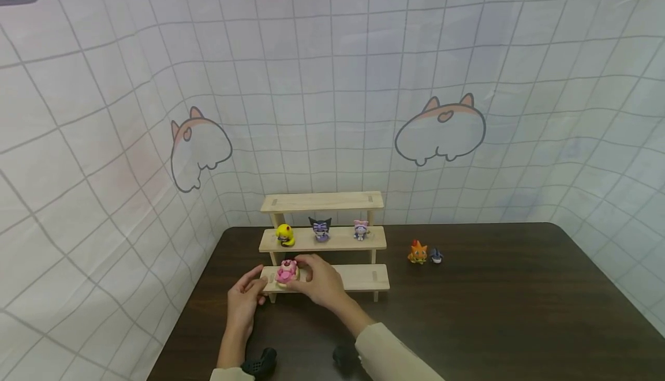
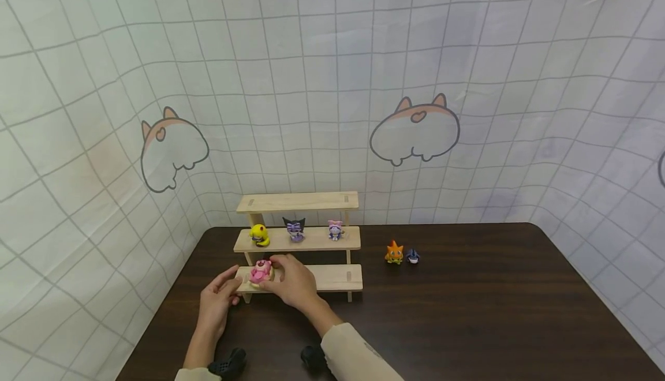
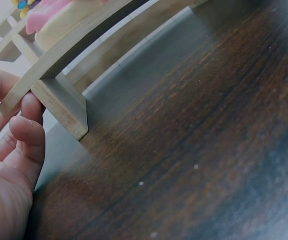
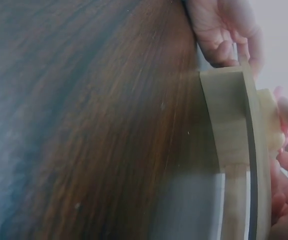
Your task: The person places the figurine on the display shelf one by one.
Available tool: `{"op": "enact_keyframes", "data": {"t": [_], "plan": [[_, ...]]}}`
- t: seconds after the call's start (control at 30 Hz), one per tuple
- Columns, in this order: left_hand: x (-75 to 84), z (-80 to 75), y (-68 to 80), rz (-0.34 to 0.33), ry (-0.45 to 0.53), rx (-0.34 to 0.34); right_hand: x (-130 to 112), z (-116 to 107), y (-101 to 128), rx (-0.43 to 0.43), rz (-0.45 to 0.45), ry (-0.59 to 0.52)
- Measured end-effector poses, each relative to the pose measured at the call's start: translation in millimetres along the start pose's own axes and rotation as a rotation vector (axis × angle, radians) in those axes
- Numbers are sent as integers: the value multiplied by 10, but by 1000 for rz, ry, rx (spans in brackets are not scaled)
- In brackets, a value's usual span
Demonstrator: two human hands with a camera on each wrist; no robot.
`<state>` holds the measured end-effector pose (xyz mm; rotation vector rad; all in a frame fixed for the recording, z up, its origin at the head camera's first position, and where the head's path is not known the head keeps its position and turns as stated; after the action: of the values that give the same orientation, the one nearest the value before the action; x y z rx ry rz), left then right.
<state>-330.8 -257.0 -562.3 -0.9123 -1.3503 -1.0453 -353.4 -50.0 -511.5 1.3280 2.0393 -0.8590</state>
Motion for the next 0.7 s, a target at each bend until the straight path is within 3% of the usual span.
{"op": "enact_keyframes", "data": {"t": [0.4,0.7], "plan": [[-23,20,8,10,26,2,222,-242,278,-40,-29,-206],[5,-1,10,-2,9,8,401,-560,450,-78,-64,-251]]}}
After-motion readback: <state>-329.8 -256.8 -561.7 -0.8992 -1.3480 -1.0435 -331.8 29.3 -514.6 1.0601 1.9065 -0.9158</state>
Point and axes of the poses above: each hand's wrist, its own y-axis away from the middle knuckle, its own z-axis out of the palm, x = y × z, the point moved 4 cm from there along -y, towards the middle knuckle
